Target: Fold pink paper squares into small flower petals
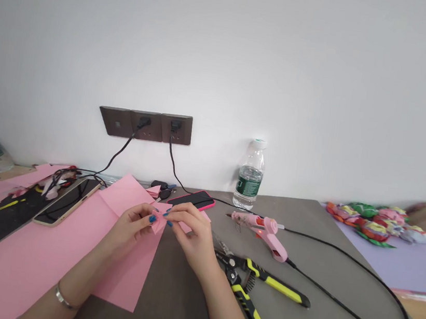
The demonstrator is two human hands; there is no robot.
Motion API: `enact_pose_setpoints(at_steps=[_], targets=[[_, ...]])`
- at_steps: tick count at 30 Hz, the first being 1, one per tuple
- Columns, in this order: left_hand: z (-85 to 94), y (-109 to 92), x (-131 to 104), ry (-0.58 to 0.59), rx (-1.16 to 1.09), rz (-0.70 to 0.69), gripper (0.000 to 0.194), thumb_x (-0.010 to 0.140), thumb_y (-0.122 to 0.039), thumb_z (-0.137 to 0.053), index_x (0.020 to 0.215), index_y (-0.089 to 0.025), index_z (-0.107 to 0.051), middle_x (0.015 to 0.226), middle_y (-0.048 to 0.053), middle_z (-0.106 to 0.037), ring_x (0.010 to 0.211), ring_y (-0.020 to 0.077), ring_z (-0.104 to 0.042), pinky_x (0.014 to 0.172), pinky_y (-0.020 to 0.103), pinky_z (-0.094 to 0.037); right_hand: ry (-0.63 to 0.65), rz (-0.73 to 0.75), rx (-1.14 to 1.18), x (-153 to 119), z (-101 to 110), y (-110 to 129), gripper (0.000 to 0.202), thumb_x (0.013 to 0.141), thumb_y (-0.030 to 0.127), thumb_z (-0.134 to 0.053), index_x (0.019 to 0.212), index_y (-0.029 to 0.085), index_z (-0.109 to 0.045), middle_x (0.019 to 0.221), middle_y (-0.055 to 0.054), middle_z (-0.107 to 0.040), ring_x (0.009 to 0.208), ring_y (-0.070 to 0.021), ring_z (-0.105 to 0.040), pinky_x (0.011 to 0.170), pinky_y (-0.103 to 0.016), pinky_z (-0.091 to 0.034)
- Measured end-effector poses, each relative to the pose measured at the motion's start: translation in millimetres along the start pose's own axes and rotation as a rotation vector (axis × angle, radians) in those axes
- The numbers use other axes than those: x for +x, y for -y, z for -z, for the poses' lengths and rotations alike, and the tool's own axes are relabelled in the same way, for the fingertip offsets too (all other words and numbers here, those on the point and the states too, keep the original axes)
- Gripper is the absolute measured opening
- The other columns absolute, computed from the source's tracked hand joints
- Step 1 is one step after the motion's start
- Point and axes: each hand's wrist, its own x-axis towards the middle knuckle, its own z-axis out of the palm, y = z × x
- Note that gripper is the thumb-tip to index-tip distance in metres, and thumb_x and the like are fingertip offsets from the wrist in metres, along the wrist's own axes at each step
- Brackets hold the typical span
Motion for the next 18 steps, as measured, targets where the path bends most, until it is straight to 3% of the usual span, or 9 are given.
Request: enact_pose_setpoints(at_steps=[3, 8, 18], targets=[[-2.0, -1.9, -0.6, -0.02, -0.093, 0.059, 0.024, 0.06, -0.032, -0.088, 0.071, -0.016, -0.074, 0.069, -0.001, -0.065, 0.065, 0.0069, -0.058, 0.057, 0.012, -0.047, 0.036, 0.067, -0.073, -0.2, 1.0, 1.4, 0.025, 0.087, 0.004, -0.056, 0.094, 0.023, -0.071, 0.096, -0.006, -0.069, 0.09, -0.0172, -0.066, 0.075, -0.027, -0.053], [-4.2, -1.7, -1.8, -0.006, -0.08, 0.095, 0.026, 0.057, -0.032, -0.09, 0.071, -0.015, -0.075, 0.07, 0.001, -0.068, 0.066, 0.0077, -0.06, 0.06, 0.014, -0.049, 0.009, 0.088, -0.131, 0.3, -1.1, 3.1, 0.019, 0.087, 0.005, -0.059, 0.087, 0.021, -0.068, 0.084, -0.005, -0.068, 0.079, -0.0162, -0.065, 0.068, -0.025, -0.052], [0.9, -0.3, -0.4, 0.034, 0.082, -0.062, 0.022, 0.062, -0.034, -0.087, 0.069, -0.018, -0.073, 0.074, 0.002, -0.068, 0.068, 0.0119, -0.063, 0.063, 0.022, -0.053, -0.084, -0.207, 0.133, 2.1, -5.9, 1.5, 0.005, 0.082, 0.02, -0.067, 0.079, 0.023, -0.07, 0.078, -0.005, -0.065, 0.074, -0.0188, -0.062, 0.065, -0.03, -0.052]])
